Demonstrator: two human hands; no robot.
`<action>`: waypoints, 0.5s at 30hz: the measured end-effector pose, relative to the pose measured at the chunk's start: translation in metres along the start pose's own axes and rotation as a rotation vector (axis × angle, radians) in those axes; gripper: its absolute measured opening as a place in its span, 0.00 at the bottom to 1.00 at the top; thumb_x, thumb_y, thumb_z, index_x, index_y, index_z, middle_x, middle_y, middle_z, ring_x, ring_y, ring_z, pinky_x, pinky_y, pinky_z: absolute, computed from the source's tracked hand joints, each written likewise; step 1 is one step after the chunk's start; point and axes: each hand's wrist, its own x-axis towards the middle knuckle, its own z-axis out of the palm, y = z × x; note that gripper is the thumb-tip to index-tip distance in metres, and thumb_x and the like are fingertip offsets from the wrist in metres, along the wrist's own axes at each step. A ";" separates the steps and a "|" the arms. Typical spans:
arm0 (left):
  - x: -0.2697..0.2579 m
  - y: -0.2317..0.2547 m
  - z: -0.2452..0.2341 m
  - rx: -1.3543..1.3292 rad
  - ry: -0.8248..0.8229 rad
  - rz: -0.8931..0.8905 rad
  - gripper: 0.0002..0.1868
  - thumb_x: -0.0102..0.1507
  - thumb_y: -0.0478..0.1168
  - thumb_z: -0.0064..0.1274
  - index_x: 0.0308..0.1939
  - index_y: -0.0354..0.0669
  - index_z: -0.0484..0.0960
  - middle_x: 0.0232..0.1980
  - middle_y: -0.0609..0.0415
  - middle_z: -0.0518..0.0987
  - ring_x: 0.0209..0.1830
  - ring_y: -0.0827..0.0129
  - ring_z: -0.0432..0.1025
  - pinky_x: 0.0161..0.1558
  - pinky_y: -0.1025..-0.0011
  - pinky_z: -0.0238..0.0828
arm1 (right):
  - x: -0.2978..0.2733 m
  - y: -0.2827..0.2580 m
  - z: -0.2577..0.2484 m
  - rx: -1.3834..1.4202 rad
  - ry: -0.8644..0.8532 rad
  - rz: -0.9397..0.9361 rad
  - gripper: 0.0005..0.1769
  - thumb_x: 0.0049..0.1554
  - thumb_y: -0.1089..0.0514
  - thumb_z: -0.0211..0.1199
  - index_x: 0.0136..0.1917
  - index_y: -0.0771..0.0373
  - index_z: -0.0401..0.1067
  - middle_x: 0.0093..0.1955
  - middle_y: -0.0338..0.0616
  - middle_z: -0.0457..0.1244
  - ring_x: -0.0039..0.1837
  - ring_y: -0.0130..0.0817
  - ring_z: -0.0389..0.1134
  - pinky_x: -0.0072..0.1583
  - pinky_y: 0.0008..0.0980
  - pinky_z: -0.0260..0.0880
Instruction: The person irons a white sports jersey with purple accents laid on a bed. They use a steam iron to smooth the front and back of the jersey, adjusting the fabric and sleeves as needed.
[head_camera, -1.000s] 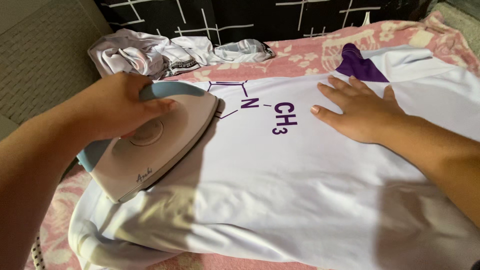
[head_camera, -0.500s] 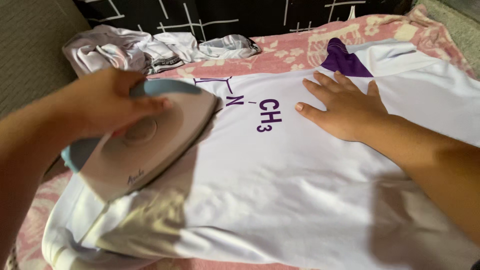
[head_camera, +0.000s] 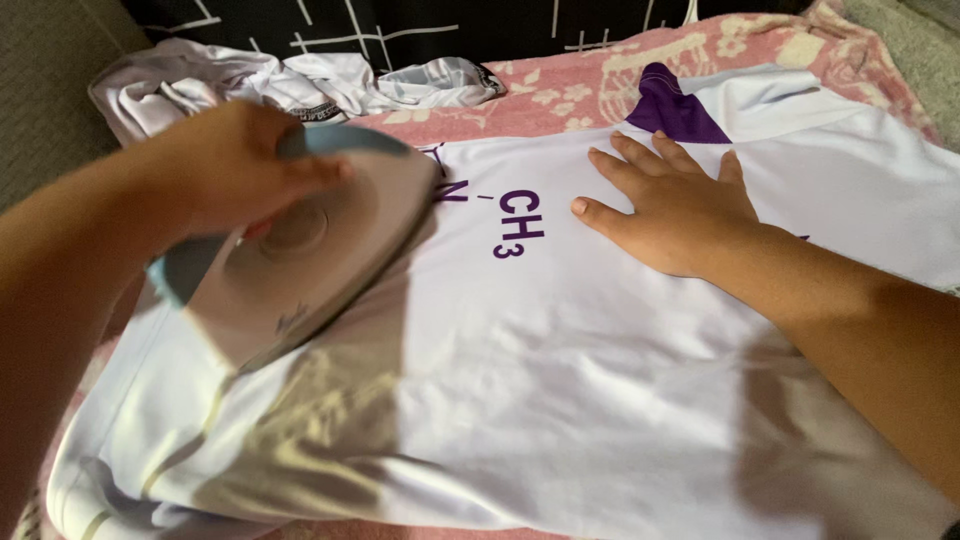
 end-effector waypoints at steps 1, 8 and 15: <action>-0.005 0.003 -0.001 0.024 -0.023 0.041 0.25 0.65 0.60 0.55 0.46 0.41 0.85 0.31 0.42 0.83 0.30 0.55 0.81 0.40 0.59 0.76 | 0.000 0.001 0.000 0.001 -0.001 -0.001 0.44 0.57 0.22 0.38 0.81 0.35 0.40 0.86 0.24 0.31 0.85 0.36 0.28 0.76 0.69 0.30; 0.028 0.012 0.009 0.064 0.071 0.059 0.31 0.63 0.63 0.52 0.41 0.33 0.85 0.33 0.40 0.82 0.34 0.50 0.80 0.41 0.53 0.77 | -0.001 0.000 -0.002 0.001 -0.031 0.002 0.44 0.57 0.22 0.37 0.81 0.34 0.38 0.86 0.25 0.29 0.85 0.37 0.27 0.76 0.69 0.29; 0.080 0.024 0.015 0.169 0.092 -0.115 0.41 0.70 0.68 0.46 0.39 0.26 0.86 0.30 0.36 0.84 0.36 0.46 0.80 0.44 0.52 0.76 | -0.003 0.015 -0.001 0.042 -0.018 -0.079 0.44 0.58 0.23 0.38 0.82 0.37 0.40 0.86 0.27 0.30 0.85 0.37 0.25 0.77 0.66 0.28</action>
